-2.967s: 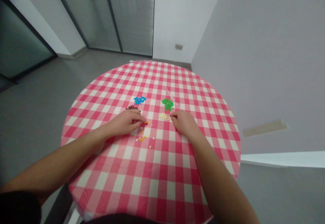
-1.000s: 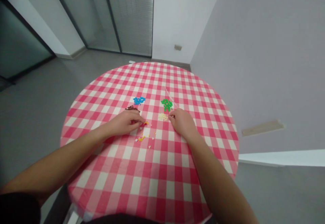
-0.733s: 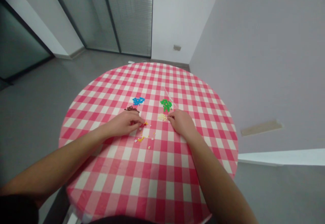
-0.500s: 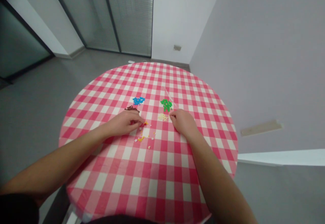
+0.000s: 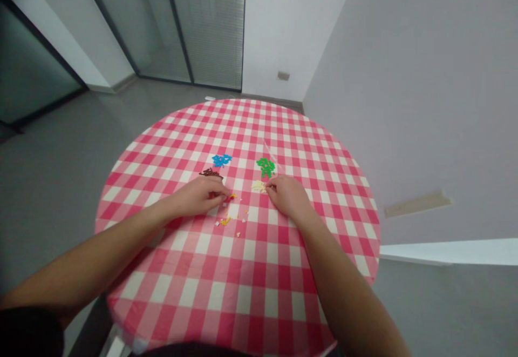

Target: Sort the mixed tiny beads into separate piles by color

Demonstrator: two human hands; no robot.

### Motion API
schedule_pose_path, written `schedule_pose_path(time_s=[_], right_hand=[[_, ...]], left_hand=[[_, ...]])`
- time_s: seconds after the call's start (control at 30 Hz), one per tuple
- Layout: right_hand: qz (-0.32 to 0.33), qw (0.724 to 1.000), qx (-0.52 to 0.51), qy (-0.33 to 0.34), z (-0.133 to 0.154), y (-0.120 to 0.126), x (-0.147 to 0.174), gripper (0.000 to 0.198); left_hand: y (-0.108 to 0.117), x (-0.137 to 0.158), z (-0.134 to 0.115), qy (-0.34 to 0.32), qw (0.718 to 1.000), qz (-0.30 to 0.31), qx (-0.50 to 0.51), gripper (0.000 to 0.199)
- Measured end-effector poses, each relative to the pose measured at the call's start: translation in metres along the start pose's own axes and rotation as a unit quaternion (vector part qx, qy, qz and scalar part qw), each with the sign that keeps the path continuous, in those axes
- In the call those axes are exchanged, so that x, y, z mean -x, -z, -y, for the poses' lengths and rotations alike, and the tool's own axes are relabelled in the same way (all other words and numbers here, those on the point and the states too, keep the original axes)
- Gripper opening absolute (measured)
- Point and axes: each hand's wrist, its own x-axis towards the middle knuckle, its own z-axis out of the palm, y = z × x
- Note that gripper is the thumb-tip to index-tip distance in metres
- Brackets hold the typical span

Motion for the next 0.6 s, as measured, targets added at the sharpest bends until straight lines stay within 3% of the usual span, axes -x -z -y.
schedule_pose_path(time_s=[0.13, 0.33, 0.6], right_hand=[[0.005, 0.998, -0.021, 0.055, 0.010, 0.004, 0.005, 0.022], [0.083, 0.978, -0.064, 0.178, 0.036, 0.004, 0.019, 0.016], [0.142, 0.964, -0.069, 0.214, 0.044, -0.001, 0.021, 0.020]], left_hand=[[-0.001, 0.001, 0.000, 0.001, 1.000, -0.001, 0.002, 0.025], [0.000, 0.000, -0.001, -0.004, 1.000, 0.000, -0.005, 0.027], [-0.001, -0.001, 0.001, -0.002, 1.000, 0.002, -0.008, 0.025]])
